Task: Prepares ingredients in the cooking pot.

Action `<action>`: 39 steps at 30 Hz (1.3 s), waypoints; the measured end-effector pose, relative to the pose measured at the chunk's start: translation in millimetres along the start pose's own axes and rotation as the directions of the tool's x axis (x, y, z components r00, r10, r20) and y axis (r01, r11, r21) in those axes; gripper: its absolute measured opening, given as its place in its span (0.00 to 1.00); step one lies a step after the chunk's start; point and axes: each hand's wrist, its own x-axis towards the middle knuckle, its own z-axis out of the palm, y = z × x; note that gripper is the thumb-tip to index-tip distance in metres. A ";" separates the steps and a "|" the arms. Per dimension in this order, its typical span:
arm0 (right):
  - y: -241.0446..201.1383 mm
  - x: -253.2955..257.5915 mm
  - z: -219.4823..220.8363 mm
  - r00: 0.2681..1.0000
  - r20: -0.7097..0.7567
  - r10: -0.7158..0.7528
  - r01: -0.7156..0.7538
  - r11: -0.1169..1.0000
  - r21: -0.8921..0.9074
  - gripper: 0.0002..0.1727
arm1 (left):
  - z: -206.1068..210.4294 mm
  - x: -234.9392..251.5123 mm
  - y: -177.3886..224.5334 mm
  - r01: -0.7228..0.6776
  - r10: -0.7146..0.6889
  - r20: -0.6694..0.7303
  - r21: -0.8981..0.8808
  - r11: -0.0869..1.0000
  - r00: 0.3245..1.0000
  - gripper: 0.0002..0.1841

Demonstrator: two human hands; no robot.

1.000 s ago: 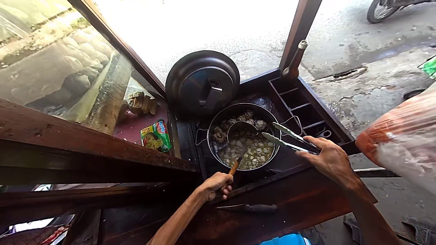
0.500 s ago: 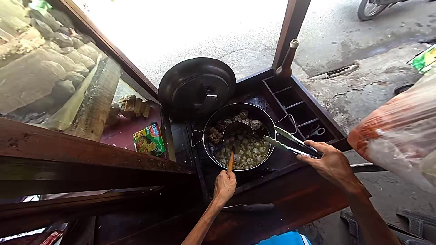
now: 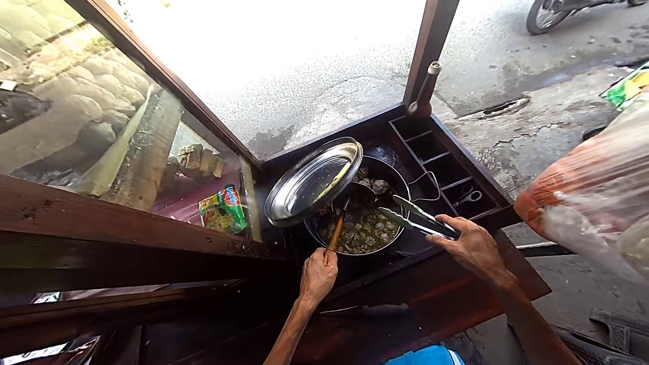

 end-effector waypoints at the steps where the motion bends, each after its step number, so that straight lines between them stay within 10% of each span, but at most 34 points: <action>1: 0.0 0.5 1.6 1.000 0.011 0.013 -0.013 1.000 -0.003 0.31 | -0.4 -1.4 -1.2 -0.008 0.008 -0.003 0.004 1.000 1.000 0.15; 13: 2.0 -0.8 10.8 0.995 0.070 0.067 -0.054 0.984 -0.167 0.33 | -1.0 -11.3 -10.7 -0.052 0.052 -0.029 -0.007 0.999 0.998 0.15; 20: 19.3 17.1 4.0 0.932 -0.355 0.075 -0.106 0.992 -0.069 0.20 | 6.7 -15.8 -17.7 -0.058 0.057 -0.060 -0.008 0.998 0.997 0.14; 31: 9.6 124.5 -39.2 0.918 -0.077 0.389 -0.385 0.827 -0.411 0.29 | 2.1 -18.5 -20.5 -0.038 0.036 -0.041 -0.048 0.998 0.999 0.14; 35: -31.2 103.4 -19.3 0.992 -0.117 0.051 -0.071 0.981 -0.178 0.35 | -1.2 -18.5 -20.6 -0.027 0.025 -0.033 -0.077 0.997 0.999 0.14; 39: -75.6 97.5 66.1 0.961 0.278 -0.014 -0.091 0.929 0.360 0.47 | -1.2 -16.7 -22.2 -0.017 0.015 -0.019 -0.098 0.995 1.000 0.14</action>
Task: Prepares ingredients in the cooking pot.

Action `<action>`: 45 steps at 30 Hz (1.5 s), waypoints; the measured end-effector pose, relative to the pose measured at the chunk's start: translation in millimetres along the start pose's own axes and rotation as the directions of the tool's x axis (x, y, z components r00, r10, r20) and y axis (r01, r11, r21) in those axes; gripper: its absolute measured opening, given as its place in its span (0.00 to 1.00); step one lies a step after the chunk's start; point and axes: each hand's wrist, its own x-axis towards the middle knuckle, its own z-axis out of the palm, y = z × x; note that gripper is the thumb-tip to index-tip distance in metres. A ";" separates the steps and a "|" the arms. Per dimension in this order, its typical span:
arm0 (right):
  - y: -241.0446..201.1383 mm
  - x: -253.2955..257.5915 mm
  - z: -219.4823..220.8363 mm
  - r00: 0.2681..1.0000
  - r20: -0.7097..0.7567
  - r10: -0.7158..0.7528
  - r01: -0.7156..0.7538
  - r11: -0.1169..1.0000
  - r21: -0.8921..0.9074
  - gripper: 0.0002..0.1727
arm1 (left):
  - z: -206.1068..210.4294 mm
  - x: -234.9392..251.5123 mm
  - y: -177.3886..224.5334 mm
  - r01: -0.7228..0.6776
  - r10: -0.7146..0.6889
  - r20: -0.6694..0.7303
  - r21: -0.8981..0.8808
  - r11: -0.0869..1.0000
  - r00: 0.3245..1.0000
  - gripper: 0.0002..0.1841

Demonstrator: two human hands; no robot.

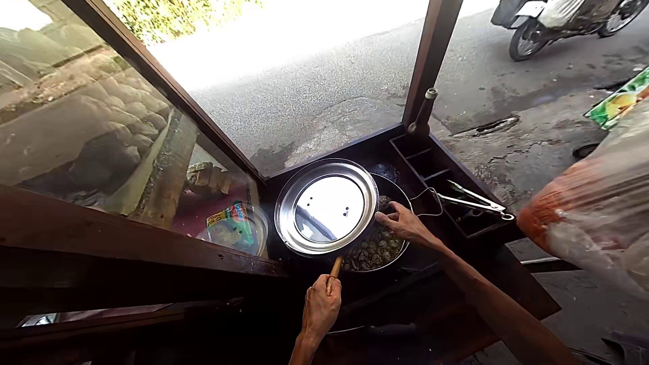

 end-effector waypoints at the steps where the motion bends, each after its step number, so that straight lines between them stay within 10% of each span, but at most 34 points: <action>1: 2.3 9.1 17.8 0.999 0.032 -0.003 0.001 0.996 0.088 0.50 | -0.4 -0.5 -0.7 0.000 0.000 0.004 -0.008 1.000 1.000 0.14; 6: -31.0 9.8 26.6 0.989 0.019 -0.147 0.143 0.913 -0.382 0.59 | -5.5 -3.8 -6.2 0.009 -0.009 -0.002 -0.035 0.999 1.000 0.14; 10: -24.0 13.7 11.0 0.930 0.230 -0.287 0.367 0.699 -0.614 0.45 | -6.7 -3.7 -9.7 0.014 -0.013 0.016 -0.053 0.999 1.000 0.14; 14: -30.3 16.2 11.6 0.811 0.123 -0.572 0.483 0.534 -0.694 0.17 | -6.9 -2.5 -9.7 0.010 -0.008 0.023 -0.064 0.998 1.000 0.14; 20: -142.3 51.4 3.5 0.623 0.060 -0.780 0.638 0.462 -0.616 0.17 | -10.6 -2.2 -8.3 0.030 -0.027 0.045 -0.079 0.996 0.999 0.14; 29: -262.0 205.8 -33.6 0.830 0.067 -0.553 0.473 0.637 -0.608 0.18 | -17.3 -3.6 -7.9 0.024 -0.016 0.059 -0.122 0.992 0.998 0.16; 45: -178.0 279.5 -104.7 0.960 -0.086 -0.267 0.254 0.957 -0.142 0.23 | -19.3 -1.6 -11.7 -0.002 0.009 0.054 -0.143 0.990 0.999 0.16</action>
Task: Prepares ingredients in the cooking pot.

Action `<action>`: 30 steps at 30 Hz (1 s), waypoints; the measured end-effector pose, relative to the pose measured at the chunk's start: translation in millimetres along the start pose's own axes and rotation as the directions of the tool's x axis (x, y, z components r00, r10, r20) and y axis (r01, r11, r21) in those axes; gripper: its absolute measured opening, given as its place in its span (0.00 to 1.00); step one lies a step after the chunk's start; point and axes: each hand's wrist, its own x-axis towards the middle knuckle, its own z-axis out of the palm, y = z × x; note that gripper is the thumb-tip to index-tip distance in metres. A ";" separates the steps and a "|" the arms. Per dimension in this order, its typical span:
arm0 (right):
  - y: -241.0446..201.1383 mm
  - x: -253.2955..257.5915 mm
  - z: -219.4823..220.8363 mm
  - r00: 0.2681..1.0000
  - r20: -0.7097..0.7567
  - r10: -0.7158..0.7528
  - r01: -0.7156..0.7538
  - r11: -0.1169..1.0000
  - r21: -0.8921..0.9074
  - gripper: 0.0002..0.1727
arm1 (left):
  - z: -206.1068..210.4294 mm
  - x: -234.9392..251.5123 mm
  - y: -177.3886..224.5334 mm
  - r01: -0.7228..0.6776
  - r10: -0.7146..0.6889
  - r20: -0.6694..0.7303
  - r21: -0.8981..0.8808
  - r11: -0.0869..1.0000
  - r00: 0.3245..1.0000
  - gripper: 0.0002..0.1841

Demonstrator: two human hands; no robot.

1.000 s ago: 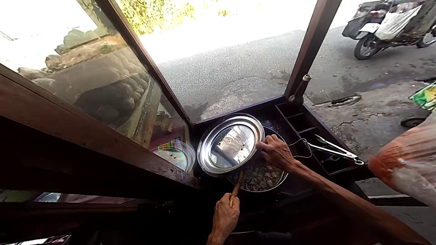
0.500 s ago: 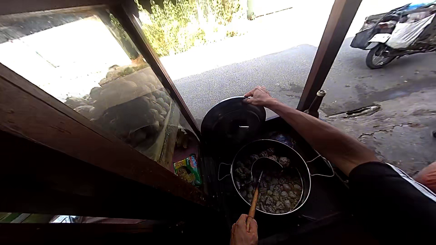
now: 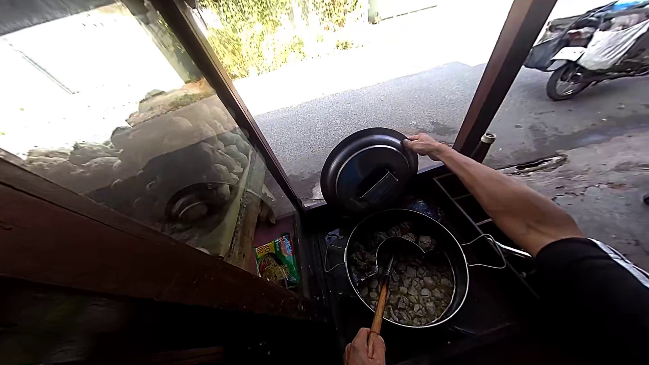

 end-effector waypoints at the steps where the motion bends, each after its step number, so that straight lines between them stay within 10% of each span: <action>1: -1.6 -3.9 -0.3 1.000 -0.007 0.004 -0.004 1.000 0.023 0.23 | -0.4 0.0 0.3 -0.003 0.003 0.000 0.002 1.000 1.000 0.16; 10: 0.1 -21.4 3.1 0.968 -0.230 -0.099 0.096 0.995 -0.024 0.32 | 0.8 -2.0 0.5 0.007 -0.007 -0.016 0.006 1.000 1.000 0.14; 20: 93.4 -266.7 17.6 0.971 -0.232 -0.062 0.047 0.996 -0.070 0.17 | 12.9 -3.1 -5.8 -0.006 0.006 -0.031 -0.013 1.000 1.000 0.12; 30: 160.2 -357.5 4.9 0.925 -0.364 -0.111 -0.058 0.905 -0.422 0.19 | 40.8 -28.9 6.6 -0.052 0.148 -0.136 0.539 0.841 0.980 0.16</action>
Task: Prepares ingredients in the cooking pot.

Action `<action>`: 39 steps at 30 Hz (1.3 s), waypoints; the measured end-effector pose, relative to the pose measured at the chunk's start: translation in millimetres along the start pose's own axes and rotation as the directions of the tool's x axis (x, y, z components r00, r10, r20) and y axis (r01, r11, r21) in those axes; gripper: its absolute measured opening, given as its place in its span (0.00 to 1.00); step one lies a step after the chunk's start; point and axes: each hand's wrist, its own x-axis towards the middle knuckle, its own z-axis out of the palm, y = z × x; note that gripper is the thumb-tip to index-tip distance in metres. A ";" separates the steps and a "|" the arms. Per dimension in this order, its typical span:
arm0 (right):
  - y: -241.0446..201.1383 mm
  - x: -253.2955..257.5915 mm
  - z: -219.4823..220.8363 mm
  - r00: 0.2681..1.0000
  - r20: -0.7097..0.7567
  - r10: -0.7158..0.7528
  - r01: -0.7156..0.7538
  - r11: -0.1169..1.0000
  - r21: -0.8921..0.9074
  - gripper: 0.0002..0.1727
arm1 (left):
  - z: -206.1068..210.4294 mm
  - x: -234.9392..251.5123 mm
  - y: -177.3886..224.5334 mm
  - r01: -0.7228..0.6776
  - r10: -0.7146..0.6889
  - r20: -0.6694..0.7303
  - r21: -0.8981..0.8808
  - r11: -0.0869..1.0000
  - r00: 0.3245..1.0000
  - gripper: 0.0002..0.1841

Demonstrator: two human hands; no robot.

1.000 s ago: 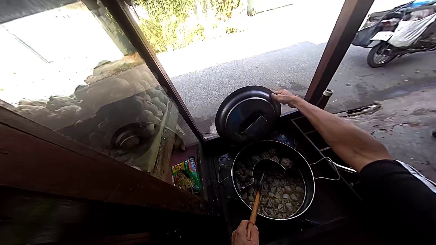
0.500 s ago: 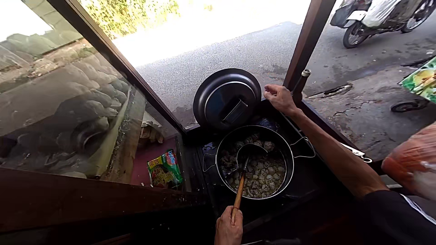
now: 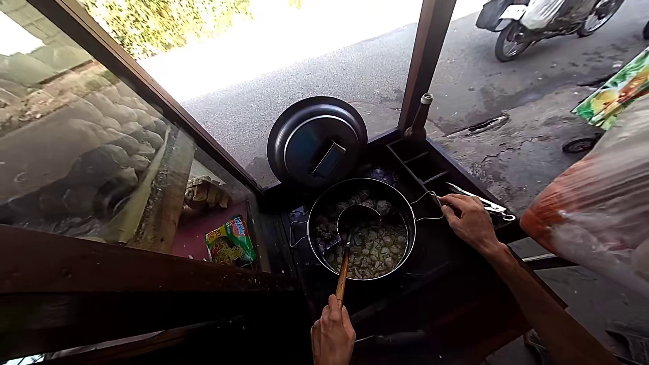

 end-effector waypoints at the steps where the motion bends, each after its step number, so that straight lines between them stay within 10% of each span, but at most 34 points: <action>1: 4.2 -0.9 -1.5 1.000 -0.028 -0.014 0.013 0.999 -0.044 0.19 | 1.1 -4.9 -0.2 0.003 -0.002 -0.007 0.025 1.000 1.000 0.17; 11: 19.1 12.6 -23.6 0.950 0.172 0.262 -0.200 0.929 -0.311 0.31 | 5.1 -4.2 -23.4 0.322 -0.214 0.296 -0.388 0.864 0.931 0.17; 16: 24.7 22.0 -27.1 0.912 0.251 0.325 -0.206 0.890 -0.406 0.34 | 7.2 4.7 -24.7 0.522 -0.152 0.508 -0.747 0.411 0.848 0.19; 24: 26.2 36.2 -29.2 0.822 0.312 0.476 -0.278 0.815 -0.509 0.40 | 14.5 17.8 11.1 0.229 -0.179 0.211 -0.246 0.942 0.961 0.17; 39: 3.3 17.4 -46.2 0.809 0.275 0.520 -0.375 0.816 -0.440 0.35 | 9.5 31.6 14.0 -0.142 0.119 0.357 0.038 0.989 0.926 0.19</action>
